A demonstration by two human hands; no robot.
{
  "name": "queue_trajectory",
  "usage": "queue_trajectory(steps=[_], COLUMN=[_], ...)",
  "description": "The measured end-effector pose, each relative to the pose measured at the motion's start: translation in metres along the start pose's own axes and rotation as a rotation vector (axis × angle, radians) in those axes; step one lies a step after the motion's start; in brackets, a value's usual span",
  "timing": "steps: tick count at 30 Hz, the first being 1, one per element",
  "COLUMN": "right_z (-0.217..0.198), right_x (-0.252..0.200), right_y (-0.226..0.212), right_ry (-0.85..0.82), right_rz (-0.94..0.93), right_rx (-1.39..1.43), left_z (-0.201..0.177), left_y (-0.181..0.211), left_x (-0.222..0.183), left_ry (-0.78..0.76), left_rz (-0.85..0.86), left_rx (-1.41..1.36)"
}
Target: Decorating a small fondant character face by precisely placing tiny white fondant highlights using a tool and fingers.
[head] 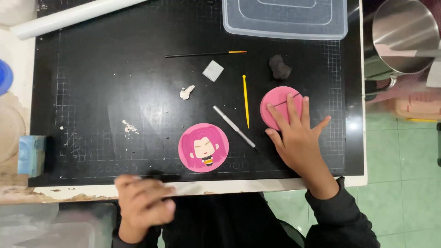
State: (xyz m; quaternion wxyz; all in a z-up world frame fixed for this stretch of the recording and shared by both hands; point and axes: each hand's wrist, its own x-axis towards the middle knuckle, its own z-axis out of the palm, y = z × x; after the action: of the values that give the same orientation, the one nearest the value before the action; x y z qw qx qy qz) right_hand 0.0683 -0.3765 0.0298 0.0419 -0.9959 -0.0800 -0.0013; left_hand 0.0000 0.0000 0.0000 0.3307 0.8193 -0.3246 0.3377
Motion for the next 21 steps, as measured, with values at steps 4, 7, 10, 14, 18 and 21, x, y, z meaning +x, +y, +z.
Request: queue_trajectory(steps=[4,7,10,14,18,21], right_z=[-0.007,-0.006,-0.004,-0.006,0.0,0.002], right_x=[-0.007,-0.006,-0.004,-0.014,-0.002,-0.009], right_y=[-0.005,-0.005,-0.004,-0.003,-0.002,-0.004], right_ry=[-0.065,-0.096,0.066,-0.042,0.12,0.11], right_rz=[0.076,0.102,0.021,0.089,0.024,0.041], right_rx=[-0.074,-0.075,-0.102,-0.193,-0.158,-0.14], left_z=[0.024,0.029,0.027,0.025,0.023,0.023], left_y=[-0.053,-0.053,-0.049,-0.048,-0.043,-0.042], left_x=[-0.023,-0.024,-0.026,-0.02,-0.013,-0.013], left_ry=[0.227,0.458,0.466,0.405,0.337,0.346], left_rz=[-0.066,-0.074,-0.181,-0.281,-0.289,-0.289], left_rx=[0.032,-0.074,-0.085,-0.063,-0.011,-0.02])
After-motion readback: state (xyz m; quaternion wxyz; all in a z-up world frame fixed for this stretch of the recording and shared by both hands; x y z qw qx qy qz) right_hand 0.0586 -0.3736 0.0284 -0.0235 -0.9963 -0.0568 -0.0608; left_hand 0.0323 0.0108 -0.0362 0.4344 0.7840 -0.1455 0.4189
